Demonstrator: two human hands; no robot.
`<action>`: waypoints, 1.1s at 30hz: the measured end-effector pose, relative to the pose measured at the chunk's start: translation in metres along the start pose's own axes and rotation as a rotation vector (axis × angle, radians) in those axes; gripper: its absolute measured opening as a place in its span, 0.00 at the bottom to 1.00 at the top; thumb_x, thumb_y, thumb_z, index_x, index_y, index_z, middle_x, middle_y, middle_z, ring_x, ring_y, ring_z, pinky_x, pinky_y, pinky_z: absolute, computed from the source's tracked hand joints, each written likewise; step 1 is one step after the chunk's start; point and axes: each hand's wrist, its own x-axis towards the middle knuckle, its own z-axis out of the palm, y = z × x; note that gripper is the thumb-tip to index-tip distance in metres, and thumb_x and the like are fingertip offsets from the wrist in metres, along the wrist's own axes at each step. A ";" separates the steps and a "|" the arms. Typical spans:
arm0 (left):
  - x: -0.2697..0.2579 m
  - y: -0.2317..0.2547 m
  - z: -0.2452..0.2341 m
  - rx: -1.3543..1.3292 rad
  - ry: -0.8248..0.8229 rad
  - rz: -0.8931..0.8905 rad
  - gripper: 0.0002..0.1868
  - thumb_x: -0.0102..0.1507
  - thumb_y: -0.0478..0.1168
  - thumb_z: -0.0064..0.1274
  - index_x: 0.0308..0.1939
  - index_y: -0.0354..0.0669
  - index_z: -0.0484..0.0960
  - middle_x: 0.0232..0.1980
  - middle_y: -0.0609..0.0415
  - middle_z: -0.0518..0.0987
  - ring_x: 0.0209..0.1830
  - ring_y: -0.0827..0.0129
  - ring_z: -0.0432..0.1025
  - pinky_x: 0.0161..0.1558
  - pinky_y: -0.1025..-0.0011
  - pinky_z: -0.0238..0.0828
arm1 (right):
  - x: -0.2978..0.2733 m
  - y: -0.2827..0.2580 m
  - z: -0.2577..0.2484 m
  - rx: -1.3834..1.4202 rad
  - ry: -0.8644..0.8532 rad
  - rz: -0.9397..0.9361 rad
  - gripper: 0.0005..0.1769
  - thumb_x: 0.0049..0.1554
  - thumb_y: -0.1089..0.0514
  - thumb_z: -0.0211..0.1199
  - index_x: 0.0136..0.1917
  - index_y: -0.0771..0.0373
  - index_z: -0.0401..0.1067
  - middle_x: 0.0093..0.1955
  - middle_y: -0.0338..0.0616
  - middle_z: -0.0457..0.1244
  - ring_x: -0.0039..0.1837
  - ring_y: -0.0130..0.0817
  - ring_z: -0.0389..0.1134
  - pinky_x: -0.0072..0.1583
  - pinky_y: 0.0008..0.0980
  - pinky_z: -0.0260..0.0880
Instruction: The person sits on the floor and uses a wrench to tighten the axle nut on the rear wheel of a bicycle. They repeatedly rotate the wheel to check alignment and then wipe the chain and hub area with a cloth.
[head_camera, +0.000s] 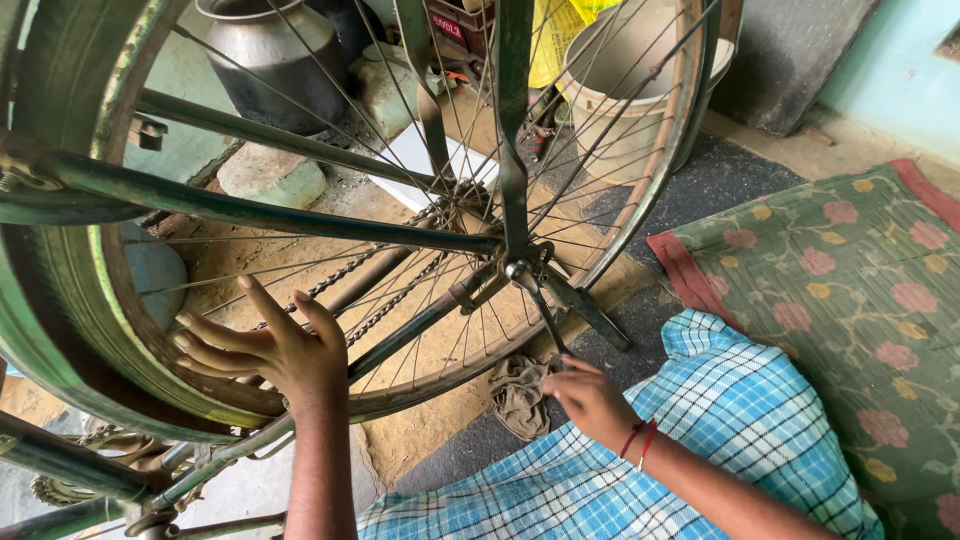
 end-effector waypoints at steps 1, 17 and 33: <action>-0.001 0.000 0.002 0.015 -0.005 -0.003 0.35 0.76 0.57 0.32 0.86 0.59 0.47 0.80 0.27 0.23 0.80 0.30 0.23 0.72 0.24 0.24 | -0.003 0.000 0.002 0.131 0.079 0.101 0.13 0.60 0.66 0.57 0.54 0.57 0.78 0.59 0.44 0.71 0.66 0.36 0.71 0.72 0.41 0.69; 0.002 0.001 0.000 -0.029 0.013 0.007 0.36 0.76 0.55 0.34 0.87 0.57 0.47 0.80 0.26 0.25 0.80 0.30 0.24 0.73 0.25 0.25 | 0.039 0.084 0.065 0.441 -0.049 0.671 0.12 0.62 0.53 0.62 0.45 0.64 0.71 0.38 0.41 0.59 0.41 0.33 0.61 0.44 0.34 0.63; 0.004 -0.001 0.007 -0.092 0.044 -0.006 0.36 0.77 0.58 0.37 0.88 0.61 0.50 0.84 0.28 0.29 0.83 0.30 0.25 0.73 0.23 0.25 | 0.073 0.118 -0.105 -0.017 -0.420 0.801 0.33 0.49 0.27 0.67 0.40 0.60 0.77 0.37 0.39 0.67 0.42 0.31 0.69 0.47 0.33 0.67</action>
